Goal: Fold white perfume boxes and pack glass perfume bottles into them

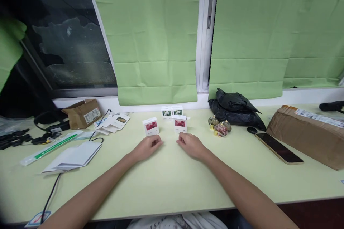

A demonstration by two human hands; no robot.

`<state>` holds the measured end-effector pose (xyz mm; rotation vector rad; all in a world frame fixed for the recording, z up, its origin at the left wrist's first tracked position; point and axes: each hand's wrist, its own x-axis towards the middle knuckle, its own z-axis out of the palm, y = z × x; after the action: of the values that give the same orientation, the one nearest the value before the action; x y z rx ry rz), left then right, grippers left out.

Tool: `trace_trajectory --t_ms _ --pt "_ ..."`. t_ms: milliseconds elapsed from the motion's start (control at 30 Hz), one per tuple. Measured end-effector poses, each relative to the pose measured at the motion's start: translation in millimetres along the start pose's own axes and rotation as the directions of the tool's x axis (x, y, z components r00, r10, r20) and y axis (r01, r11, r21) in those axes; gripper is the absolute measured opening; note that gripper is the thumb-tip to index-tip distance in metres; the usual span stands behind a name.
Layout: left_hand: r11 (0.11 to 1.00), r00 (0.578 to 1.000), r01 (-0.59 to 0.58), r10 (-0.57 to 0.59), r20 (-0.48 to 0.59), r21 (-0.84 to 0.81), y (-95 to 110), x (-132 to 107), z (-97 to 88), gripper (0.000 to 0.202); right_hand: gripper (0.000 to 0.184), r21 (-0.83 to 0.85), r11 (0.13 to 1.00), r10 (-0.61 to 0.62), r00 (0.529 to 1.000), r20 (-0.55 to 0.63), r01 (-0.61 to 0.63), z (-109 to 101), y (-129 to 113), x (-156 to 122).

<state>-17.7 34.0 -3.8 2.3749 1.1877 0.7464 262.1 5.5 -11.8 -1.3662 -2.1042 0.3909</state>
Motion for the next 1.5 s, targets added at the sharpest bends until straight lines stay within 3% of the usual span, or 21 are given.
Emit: trace_trajectory --t_ms 300,500,567,633,767,900,1000,1100,1167,1267,1500 --pt "0.997 0.999 -0.03 0.027 0.032 0.067 -3.5 -0.6 7.7 0.035 0.016 0.031 1.0 -0.003 0.998 0.063 0.001 15.8 21.1 6.1" --pt "0.998 0.999 -0.036 0.034 0.028 0.05 -1.6 -1.2 7.7 0.033 0.017 0.024 0.999 -0.046 0.995 0.093 0.044 10.9 19.8 5.2" --pt "0.998 0.999 -0.033 0.032 0.035 0.044 -1.6 -1.1 7.4 0.033 0.019 -0.063 0.992 -0.102 0.994 0.05 0.105 2.4 18.4 6.9" --pt "0.999 0.999 -0.028 0.027 0.042 0.04 -1.5 -1.0 7.0 0.033 0.026 -0.233 0.965 -0.144 0.986 -0.085 0.121 -10.2 19.2 10.2" --pt "0.999 0.998 -0.028 0.026 0.05 0.029 -1.8 -1.2 6.8 0.033 0.033 -0.509 0.857 -0.121 0.931 -0.345 -0.077 -40.8 30.6 16.1" --pt "1.0 0.999 -0.012 0.011 0.053 0.024 -3.4 -1.0 7.5 0.034 0.028 -0.651 0.699 -0.069 0.877 -0.475 -0.297 -64.8 48.2 14.2" --pt "1.0 0.998 -0.007 0.006 0.058 0.021 -4.9 -0.6 7.8 0.033 0.024 -0.676 0.549 0.026 0.818 -0.575 -0.492 -75.6 60.6 8.3" --pt "1.0 0.998 -0.008 0.006 0.068 0.015 -5.7 -0.5 7.1 0.033 0.025 -0.631 0.47 0.147 0.759 -0.634 -0.618 -81.0 73.2 2.1" --pt "1.0 0.997 -0.003 0.003 0.075 0.012 -6.1 -0.6 6.4 0.033 0.027 -0.597 0.441 0.249 0.731 -0.636 -0.67 -82.3 81.2 -0.6" --pt "1.0 0.996 0.002 -0.003 0.084 0.009 -6.6 -0.9 5.5 0.032 0.027 -0.584 0.44 0.333 0.728 -0.599 -0.682 -82.6 89.8 -2.2" --pt "1.0 0.997 0.007 -0.007 0.083 -0.006 -6.3 -1.1 5.3 0.032 0.024 -0.584 0.478 0.382 0.754 -0.535 -0.656 -84.9 88.2 0.4"
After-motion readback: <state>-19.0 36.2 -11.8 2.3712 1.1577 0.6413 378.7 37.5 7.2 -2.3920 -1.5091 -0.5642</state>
